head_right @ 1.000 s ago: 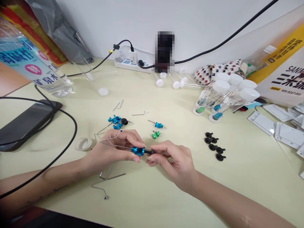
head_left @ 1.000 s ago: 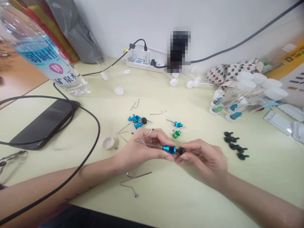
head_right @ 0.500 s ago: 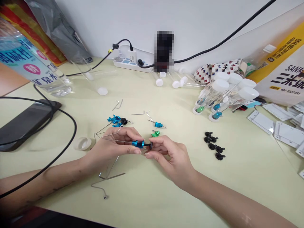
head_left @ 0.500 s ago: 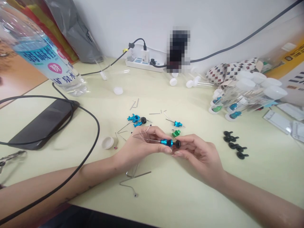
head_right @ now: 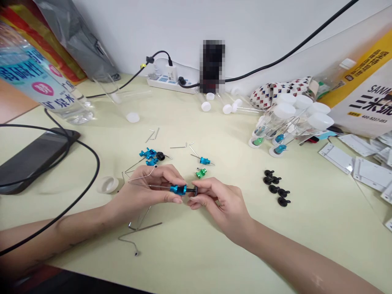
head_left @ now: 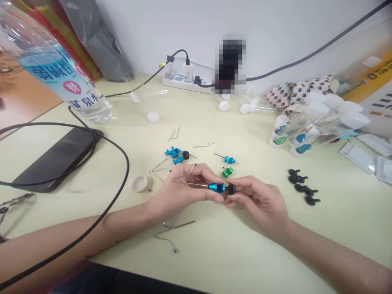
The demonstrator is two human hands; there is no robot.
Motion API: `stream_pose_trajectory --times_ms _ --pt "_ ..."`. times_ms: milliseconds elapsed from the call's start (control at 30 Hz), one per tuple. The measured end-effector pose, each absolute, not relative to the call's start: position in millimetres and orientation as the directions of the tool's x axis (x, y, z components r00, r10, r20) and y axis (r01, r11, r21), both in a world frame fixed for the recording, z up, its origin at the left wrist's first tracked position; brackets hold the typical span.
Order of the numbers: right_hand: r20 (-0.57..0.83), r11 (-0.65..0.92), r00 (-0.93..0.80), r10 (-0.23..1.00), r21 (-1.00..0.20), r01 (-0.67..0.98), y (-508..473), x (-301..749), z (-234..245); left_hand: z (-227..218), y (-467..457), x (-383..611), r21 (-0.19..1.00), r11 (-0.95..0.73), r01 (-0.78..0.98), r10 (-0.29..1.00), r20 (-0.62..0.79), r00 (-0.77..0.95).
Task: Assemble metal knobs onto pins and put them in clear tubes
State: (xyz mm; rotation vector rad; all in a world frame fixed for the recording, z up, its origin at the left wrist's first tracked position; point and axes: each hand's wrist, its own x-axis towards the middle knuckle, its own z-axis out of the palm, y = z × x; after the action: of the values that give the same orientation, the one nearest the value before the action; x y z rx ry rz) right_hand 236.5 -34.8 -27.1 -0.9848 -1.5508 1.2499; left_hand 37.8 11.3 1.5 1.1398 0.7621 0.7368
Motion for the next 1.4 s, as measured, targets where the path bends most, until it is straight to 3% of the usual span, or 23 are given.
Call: stream_pose_trajectory --times_ms 400,900,1033,1233,1400 --pt "0.169 0.221 -0.292 0.941 -0.963 0.155 -33.7 239.5 -25.9 1.0 12.0 37.8 0.96 0.257 -0.114 0.817 -0.153 0.556" --pt "0.388 0.459 -0.268 0.882 -0.836 0.299 -27.5 240.0 -21.3 0.9 12.6 37.8 0.959 0.275 -0.062 0.82 -0.2 0.536" --pt "0.35 0.408 -0.243 0.905 -0.875 0.26 -30.0 239.0 -23.0 0.5 12.9 37.7 0.959 0.277 -0.053 0.82 -0.207 0.533" --pt "0.17 0.192 -0.182 0.969 -0.975 0.113 -34.0 236.8 -26.2 2.0 12.8 38.4 0.958 0.28 -0.057 0.816 -0.206 0.54" --pt "0.147 0.161 -0.171 0.974 -0.984 0.075 -35.1 236.8 -26.9 1.4 12.8 38.3 0.96 0.278 -0.032 0.819 -0.22 0.53"
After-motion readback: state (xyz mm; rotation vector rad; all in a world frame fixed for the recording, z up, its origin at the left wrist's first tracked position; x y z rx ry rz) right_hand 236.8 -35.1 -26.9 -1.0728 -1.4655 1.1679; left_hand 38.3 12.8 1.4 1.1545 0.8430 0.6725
